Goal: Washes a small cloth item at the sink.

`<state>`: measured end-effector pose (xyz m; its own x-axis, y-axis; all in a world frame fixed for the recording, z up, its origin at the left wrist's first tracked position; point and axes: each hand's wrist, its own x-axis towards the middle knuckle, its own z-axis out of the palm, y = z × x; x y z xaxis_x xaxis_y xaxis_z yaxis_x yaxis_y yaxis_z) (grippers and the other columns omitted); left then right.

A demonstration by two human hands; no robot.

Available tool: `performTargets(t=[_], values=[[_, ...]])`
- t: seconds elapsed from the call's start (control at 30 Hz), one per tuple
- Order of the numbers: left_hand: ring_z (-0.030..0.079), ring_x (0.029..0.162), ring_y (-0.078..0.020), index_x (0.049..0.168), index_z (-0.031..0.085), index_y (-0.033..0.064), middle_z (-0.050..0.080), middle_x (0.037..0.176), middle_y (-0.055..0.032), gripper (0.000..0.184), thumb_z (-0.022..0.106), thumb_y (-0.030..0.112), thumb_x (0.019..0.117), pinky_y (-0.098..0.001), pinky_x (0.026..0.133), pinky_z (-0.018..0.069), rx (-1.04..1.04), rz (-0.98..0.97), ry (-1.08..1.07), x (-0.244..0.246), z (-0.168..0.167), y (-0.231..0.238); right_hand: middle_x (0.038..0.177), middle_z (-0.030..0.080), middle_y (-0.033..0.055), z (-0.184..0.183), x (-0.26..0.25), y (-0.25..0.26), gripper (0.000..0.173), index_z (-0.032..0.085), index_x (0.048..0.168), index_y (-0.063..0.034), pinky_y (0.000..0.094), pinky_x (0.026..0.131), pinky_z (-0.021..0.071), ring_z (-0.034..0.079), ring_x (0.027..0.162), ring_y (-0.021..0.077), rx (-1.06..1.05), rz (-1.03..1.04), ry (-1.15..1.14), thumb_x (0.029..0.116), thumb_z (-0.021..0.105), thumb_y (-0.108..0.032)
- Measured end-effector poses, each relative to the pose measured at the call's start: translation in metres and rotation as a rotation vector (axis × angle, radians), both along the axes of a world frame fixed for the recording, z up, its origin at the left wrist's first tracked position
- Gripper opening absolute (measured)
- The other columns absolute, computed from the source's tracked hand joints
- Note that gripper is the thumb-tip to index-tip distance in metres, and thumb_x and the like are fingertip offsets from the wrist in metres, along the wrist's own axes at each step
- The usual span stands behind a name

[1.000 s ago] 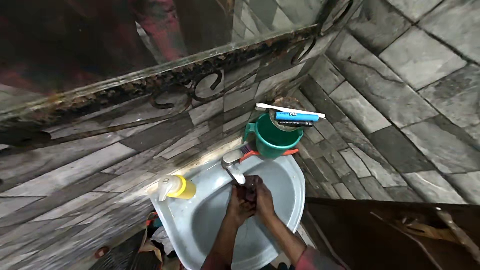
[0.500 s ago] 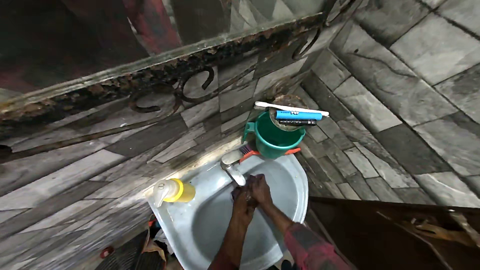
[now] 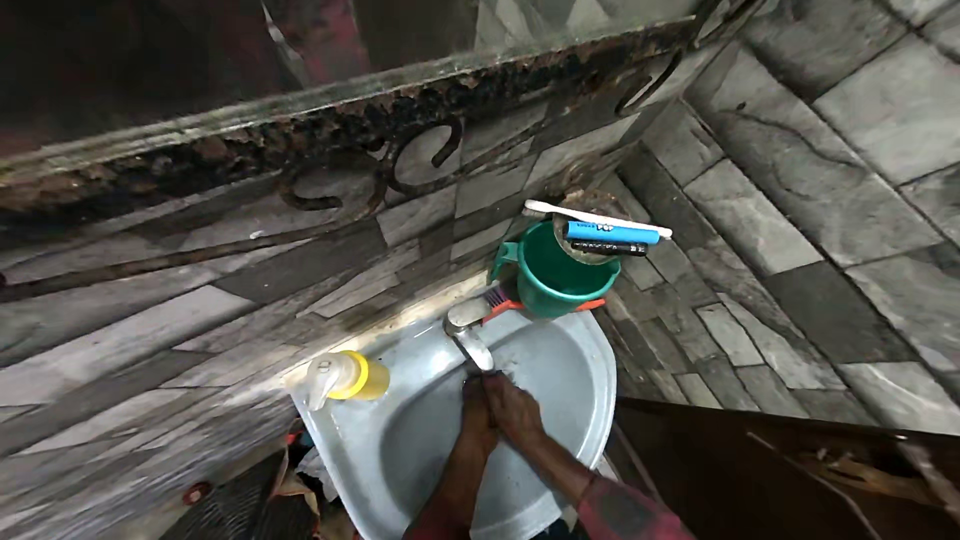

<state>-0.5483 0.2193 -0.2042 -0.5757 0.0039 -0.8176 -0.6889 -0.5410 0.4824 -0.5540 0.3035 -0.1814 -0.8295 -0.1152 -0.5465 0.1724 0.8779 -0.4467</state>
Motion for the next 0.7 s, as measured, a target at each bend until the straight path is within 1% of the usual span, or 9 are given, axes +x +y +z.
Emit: performTargets(t=[0.03, 0.13, 0.27, 0.33, 0.43, 0.47, 0.5, 0.57, 0.7], values=[[0.060, 0.104, -0.0244, 0.148, 0.039, 0.0031, 0.058, 0.127, -0.0194, 0.043, 0.031, 0.026, 0.1129, -0.0400, 0.086, 0.0528, 0.009, -0.005, -0.033, 0.000, 0.002, 0.000, 0.118, 0.070, 0.0227, -0.004, -0.016, 0.003, 0.044, 0.059, 0.137, -0.0043, 0.0588, 0.093, 0.0522, 0.068, 0.109, 0.0410, 0.015, -0.031, -0.045, 0.1088, 0.043, -0.033], [0.059, 0.083, -0.0190, 0.135, 0.047, -0.0012, 0.059, 0.104, -0.0152, 0.036, 0.036, 0.024, 0.1119, -0.0340, 0.073, 0.0530, -0.027, 0.047, -0.062, -0.016, 0.032, -0.002, 0.112, 0.070, 0.0222, -0.018, -0.034, 0.003, 0.042, 0.062, 0.131, -0.0052, 0.0600, 0.089, 0.0520, 0.068, 0.105, 0.0412, -0.006, -0.239, -0.003, 0.1098, 0.040, -0.034], [0.060, 0.095, -0.0194, 0.132, 0.049, -0.0014, 0.060, 0.109, -0.0151, 0.041, 0.022, 0.024, 0.1134, -0.0346, 0.085, 0.0518, 0.090, 0.159, -0.028, -0.030, 0.093, -0.004, 0.125, 0.062, 0.0268, -0.017, -0.024, 0.008, 0.039, 0.055, 0.137, 0.0010, 0.0547, 0.101, 0.0488, 0.061, 0.117, 0.0391, -0.262, -0.546, 0.087, 0.1096, 0.042, -0.023], [0.060, 0.094, -0.0173, 0.131, 0.050, 0.0005, 0.060, 0.107, -0.0123, 0.041, 0.022, 0.025, 0.1132, -0.0324, 0.083, 0.0517, 0.125, 0.244, 0.054, -0.024, 0.078, -0.003, 0.136, 0.058, 0.0251, -0.009, 0.001, 0.003, 0.041, 0.053, 0.143, 0.0000, 0.0495, 0.108, 0.0460, 0.056, 0.128, 0.0350, -0.410, -0.464, 0.191, 0.1055, 0.046, -0.016], [0.063, 0.084, -0.0139, 0.128, 0.053, 0.0041, 0.063, 0.097, -0.0085, 0.042, 0.024, 0.031, 0.1129, -0.0306, 0.074, 0.0545, 0.167, 0.274, 0.183, -0.010, 0.036, 0.002, 0.153, 0.044, 0.0272, -0.013, 0.025, -0.004, 0.058, 0.051, 0.150, -0.0071, 0.0568, 0.113, 0.0393, 0.043, 0.141, 0.0417, -0.427, -0.296, 0.346, 0.0991, 0.059, -0.033], [0.065, 0.080, -0.0143, 0.123, 0.055, 0.0057, 0.065, 0.092, -0.0085, 0.046, 0.023, 0.037, 0.1123, -0.0310, 0.070, 0.0559, 0.179, 0.283, 0.157, -0.010, 0.036, 0.003, 0.151, 0.045, 0.0274, -0.017, 0.023, -0.004, 0.059, 0.054, 0.148, -0.0077, 0.0561, 0.112, 0.0415, 0.045, 0.139, 0.0424, -0.399, -0.292, 0.360, 0.0978, 0.063, -0.038], [0.065, 0.084, -0.0160, 0.128, 0.052, 0.0060, 0.064, 0.097, -0.0102, 0.050, 0.021, 0.041, 0.1121, -0.0328, 0.073, 0.0561, 0.184, 0.248, 0.127, -0.009, 0.040, 0.000, 0.142, 0.054, 0.0261, -0.019, 0.017, -0.003, 0.053, 0.060, 0.139, -0.0059, 0.0528, 0.107, 0.0471, 0.053, 0.130, 0.0396, -0.375, -0.315, 0.344, 0.0965, 0.066, -0.037], [0.062, 0.106, -0.0209, 0.147, 0.039, 0.0038, 0.059, 0.123, -0.0164, 0.059, 0.013, 0.043, 0.1122, -0.0370, 0.090, 0.0526, 0.184, 0.122, 0.047, -0.004, 0.051, -0.009, 0.116, 0.068, 0.0210, -0.018, -0.012, 0.005, 0.039, 0.067, 0.123, -0.0015, 0.0516, 0.095, 0.0531, 0.066, 0.108, 0.0339, -0.331, -0.414, 0.165, 0.0985, 0.066, -0.032], [0.061, 0.098, -0.0245, 0.136, 0.053, 0.0045, 0.061, 0.118, -0.0156, 0.058, 0.024, 0.049, 0.1106, -0.0404, 0.081, 0.0499, 0.052, 0.240, -0.122, 0.015, 0.009, -0.008, 0.088, 0.068, 0.0170, -0.018, -0.041, 0.021, 0.047, 0.067, 0.112, -0.0010, 0.0461, 0.070, 0.0582, 0.068, 0.074, 0.0268, -0.408, -0.545, -0.053, 0.1082, 0.047, -0.043]])
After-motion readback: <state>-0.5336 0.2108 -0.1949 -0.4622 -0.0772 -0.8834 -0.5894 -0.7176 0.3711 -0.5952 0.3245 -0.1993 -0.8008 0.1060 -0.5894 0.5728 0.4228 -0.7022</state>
